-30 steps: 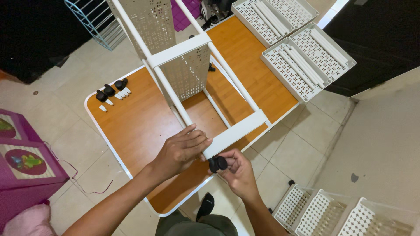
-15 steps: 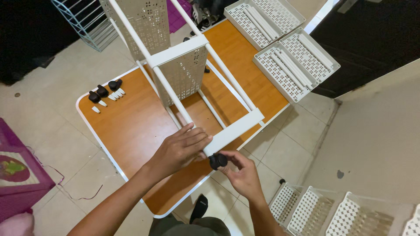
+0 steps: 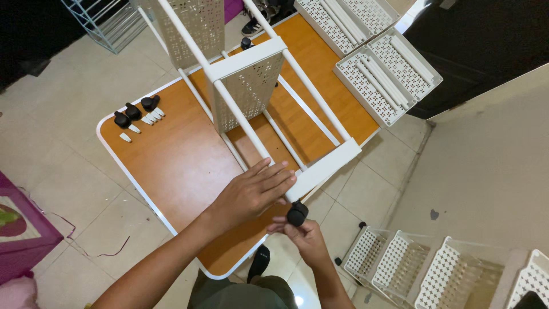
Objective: The person assembles a white plastic rolling cart by inserting perforated shelves into the frame, attaching black caster wheels to the base, and securing the components with small white plastic fasteners. The cart is built on a wooden table in a room with tiled flooring.
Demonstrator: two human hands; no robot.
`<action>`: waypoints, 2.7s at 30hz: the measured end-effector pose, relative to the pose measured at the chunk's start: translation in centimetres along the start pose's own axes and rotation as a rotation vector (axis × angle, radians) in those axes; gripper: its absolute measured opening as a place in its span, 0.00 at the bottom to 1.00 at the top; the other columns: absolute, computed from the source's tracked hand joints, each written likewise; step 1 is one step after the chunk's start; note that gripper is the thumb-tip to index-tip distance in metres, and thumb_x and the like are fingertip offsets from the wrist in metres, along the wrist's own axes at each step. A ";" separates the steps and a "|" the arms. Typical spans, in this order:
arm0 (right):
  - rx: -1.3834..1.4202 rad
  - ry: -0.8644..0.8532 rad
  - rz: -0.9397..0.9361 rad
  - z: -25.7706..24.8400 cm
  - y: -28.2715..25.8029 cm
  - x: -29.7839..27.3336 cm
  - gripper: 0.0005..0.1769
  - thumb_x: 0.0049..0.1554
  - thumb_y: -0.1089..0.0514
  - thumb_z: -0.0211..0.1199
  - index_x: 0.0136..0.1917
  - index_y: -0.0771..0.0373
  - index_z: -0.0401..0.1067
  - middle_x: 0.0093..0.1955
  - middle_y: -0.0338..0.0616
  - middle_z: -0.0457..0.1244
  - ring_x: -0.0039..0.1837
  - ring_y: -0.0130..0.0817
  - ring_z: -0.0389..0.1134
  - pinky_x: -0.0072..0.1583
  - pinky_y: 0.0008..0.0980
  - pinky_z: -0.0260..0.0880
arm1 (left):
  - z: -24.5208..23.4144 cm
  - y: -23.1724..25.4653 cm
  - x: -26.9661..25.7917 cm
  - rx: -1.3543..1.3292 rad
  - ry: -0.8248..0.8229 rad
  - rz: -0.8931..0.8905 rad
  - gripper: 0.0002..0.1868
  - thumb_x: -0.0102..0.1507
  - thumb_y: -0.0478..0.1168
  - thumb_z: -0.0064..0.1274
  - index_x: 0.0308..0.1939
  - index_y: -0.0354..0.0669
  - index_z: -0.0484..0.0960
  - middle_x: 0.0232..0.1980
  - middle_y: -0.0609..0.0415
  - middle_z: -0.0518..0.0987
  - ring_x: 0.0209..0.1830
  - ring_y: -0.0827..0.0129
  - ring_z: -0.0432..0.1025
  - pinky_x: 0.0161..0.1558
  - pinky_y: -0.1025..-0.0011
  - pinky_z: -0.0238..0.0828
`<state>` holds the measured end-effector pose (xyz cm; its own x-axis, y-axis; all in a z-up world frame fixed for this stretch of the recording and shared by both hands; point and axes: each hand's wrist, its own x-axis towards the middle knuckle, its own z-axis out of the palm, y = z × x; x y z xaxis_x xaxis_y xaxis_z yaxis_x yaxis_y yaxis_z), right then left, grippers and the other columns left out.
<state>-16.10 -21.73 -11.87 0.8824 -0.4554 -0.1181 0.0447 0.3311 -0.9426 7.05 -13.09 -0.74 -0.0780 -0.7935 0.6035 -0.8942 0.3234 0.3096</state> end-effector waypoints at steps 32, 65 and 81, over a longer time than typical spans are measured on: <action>-1.318 -0.141 -0.492 27.1 6.5 36.1 0.23 0.52 0.56 0.70 0.59 0.67 0.74 0.62 0.55 0.63 0.66 0.54 0.60 0.68 0.56 0.56 | -7.8 -28.6 -24.5 0.305 0.051 -0.850 0.26 0.60 0.38 0.58 0.63 0.37 0.77 0.75 0.33 0.63 0.78 0.39 0.53 0.71 0.46 0.55; -0.310 -0.259 -0.147 25.4 -3.5 28.2 0.18 0.58 0.61 0.69 0.60 0.70 0.73 0.56 0.43 0.69 0.59 0.30 0.69 0.63 0.32 0.69 | -17.1 -17.6 -16.5 -0.039 0.430 -0.462 0.31 0.48 0.22 0.61 0.56 0.41 0.81 0.70 0.48 0.75 0.80 0.42 0.58 0.74 0.49 0.64; -0.182 -0.410 -0.124 17.9 -13.5 10.9 0.20 0.62 0.54 0.63 0.63 0.71 0.72 0.38 0.44 0.68 0.34 0.23 0.64 0.38 0.23 0.64 | -17.1 0.8 -7.2 0.048 0.284 -0.125 0.36 0.52 0.30 0.65 0.65 0.37 0.76 0.72 0.47 0.72 0.76 0.38 0.61 0.72 0.45 0.63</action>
<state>1.24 -16.38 5.15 0.9896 -0.1062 0.0973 0.1106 0.1282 -0.9856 14.47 1.71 7.72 0.1541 -0.6477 0.7461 -0.9096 0.2019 0.3632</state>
